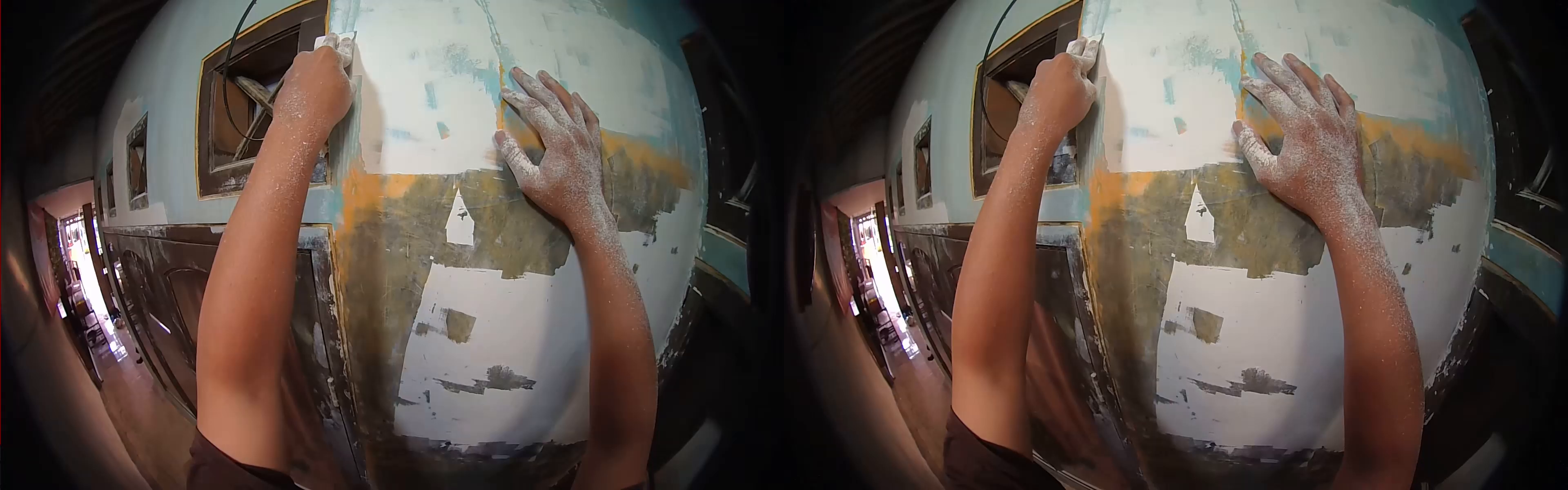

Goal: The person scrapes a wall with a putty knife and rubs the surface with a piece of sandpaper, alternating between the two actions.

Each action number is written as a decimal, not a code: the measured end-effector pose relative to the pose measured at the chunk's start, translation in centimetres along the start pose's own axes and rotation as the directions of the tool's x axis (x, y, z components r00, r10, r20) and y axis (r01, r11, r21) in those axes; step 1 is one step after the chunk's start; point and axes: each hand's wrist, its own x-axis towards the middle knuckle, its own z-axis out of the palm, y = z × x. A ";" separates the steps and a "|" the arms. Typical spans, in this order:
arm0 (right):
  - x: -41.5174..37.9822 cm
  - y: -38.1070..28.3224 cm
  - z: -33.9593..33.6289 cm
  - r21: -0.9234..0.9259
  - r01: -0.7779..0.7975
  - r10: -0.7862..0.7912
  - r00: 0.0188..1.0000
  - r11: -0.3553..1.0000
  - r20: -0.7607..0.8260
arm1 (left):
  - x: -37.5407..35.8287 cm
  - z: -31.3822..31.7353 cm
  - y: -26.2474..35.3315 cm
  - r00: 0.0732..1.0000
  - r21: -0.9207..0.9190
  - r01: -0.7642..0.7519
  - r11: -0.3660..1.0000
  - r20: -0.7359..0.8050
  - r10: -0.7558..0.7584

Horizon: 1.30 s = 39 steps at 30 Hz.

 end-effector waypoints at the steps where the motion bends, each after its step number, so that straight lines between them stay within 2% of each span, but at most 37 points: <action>1: 0.0 0.0 0.0 -0.006 0.002 -0.002 1.000 1.000 0.002 | 0.0 0.0 0.0 1.000 0.007 0.005 1.000 0.010 -0.005; 3: 0.0 0.1 0.0 0.007 0.004 -0.004 1.000 1.000 0.000 | 0.3 0.4 -0.4 0.999 0.018 -0.038 0.999 -0.003 0.038; 6: 0.0 0.0 -0.1 0.001 0.003 -0.003 1.000 1.000 0.006 | 0.3 -0.2 0.2 1.000 -0.002 -0.003 1.000 0.028 0.003; 19: 0.1 -0.5 -0.6 0.039 -0.026 0.025 1.000 0.999 0.017 | 2.0 -0.3 0.0 0.995 0.023 -0.079 0.997 -0.060 0.080; 21: 0.1 -0.5 -0.8 0.061 -0.025 0.023 0.999 0.998 0.022 | 2.0 -1.3 0.3 0.994 0.032 -0.042 0.999 0.102 0.039; 23: 0.1 -0.5 -0.6 0.037 -0.028 0.027 0.999 0.999 0.019 | 2.1 -1.3 0.4 0.994 0.034 -0.030 0.999 0.106 0.027; 27: 0.1 -0.3 -0.5 0.020 -0.019 0.018 1.000 1.000 0.021 | 3.1 -0.9 0.4 0.996 0.031 -0.062 0.998 0.065 0.060; 28: 0.0 -0.3 -0.3 0.009 -0.012 0.012 1.000 1.000 0.009 | 3.2 -0.7 0.3 0.992 0.022 -0.128 0.992 0.007 0.128; 32: 0.0 -0.2 -0.3 0.014 -0.005 0.005 1.000 1.000 0.005 | 3.9 -0.3 0.2 0.997 0.012 -0.079 0.997 0.018 0.079; 34: 0.0 -0.2 -0.3 0.017 -0.002 0.002 1.000 1.000 0.001 | 4.4 -0.2 0.0 0.990 0.023 -0.132 0.991 -0.038 0.133; 39: 0.0 0.0 -0.2 0.045 0.004 -0.003 1.000 0.999 -0.014 | 4.3 -0.3 -0.1 0.994 -0.009 -0.104 0.994 0.021 0.105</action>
